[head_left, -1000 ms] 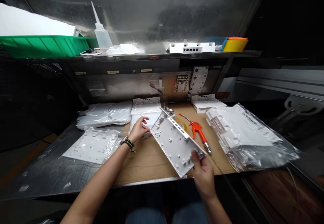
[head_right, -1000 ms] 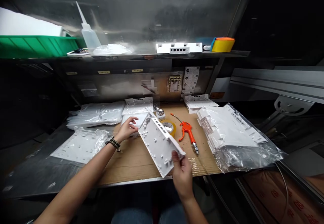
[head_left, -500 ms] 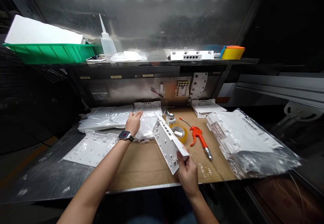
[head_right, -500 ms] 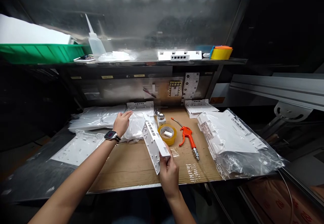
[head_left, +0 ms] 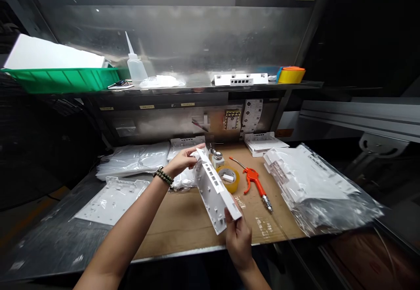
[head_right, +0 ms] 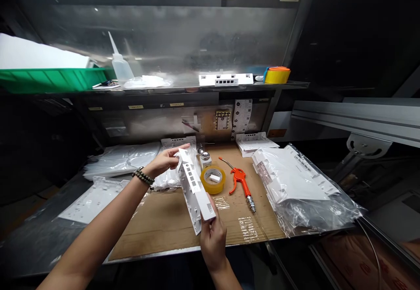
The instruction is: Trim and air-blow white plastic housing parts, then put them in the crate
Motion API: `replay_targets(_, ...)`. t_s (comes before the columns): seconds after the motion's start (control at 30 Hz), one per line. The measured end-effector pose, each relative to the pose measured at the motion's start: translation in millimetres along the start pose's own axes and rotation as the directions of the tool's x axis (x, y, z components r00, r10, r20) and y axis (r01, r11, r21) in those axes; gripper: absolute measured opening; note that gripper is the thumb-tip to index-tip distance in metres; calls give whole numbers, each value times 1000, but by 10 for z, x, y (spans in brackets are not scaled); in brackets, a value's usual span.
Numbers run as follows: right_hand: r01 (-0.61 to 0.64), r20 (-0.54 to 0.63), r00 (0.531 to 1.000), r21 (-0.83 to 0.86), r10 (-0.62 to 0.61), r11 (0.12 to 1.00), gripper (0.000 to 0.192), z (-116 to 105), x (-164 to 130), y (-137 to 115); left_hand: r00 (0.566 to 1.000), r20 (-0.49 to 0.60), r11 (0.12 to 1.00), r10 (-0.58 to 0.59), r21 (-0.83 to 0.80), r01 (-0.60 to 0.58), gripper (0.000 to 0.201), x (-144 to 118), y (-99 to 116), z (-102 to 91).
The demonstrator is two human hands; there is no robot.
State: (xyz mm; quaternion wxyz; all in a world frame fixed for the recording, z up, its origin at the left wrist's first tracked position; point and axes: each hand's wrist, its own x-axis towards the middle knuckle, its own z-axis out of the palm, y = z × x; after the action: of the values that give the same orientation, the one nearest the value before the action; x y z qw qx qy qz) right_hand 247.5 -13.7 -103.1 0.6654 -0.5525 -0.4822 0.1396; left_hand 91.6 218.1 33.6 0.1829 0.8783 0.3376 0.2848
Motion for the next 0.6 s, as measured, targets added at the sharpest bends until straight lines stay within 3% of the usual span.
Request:
replay_targets(0.1, -21, 65, 998, 0, 21, 1000, 44, -54, -36, -78, 981, -193, 996, 23, 91, -5, 65, -92, 172, 36)
replay_targets(0.2, -147, 52, 988, 31, 145, 989, 46, -143, 33, -255, 959, -265, 976, 102, 215, -44, 58, -278, 363, 149)
replay_targets(0.33, -393, -59, 915, 96, 399, 915, 62, -342, 237, -374, 958, -199, 937, 208, 323, -137, 71, -590, 610, 366)
replay_targets(0.47, -488, -173, 811, 324, 558, 810, 71, -544, 354, -321, 982, -109, 908, 156, 408, -98, 104, -900, 810, 602)
replay_targets(0.53, -464, -222, 798, 368, 561, 806, 69, -579, 336, -311, 987, -68, 941, 147, 318, -119, 115, -1024, 937, 713)
replay_targets(0.6, -432, -253, 825, 296, 506, 852, 65, -558, 288, -333, 977, -82, 976, 196, 118, -185, 117, -1115, 1114, 814)
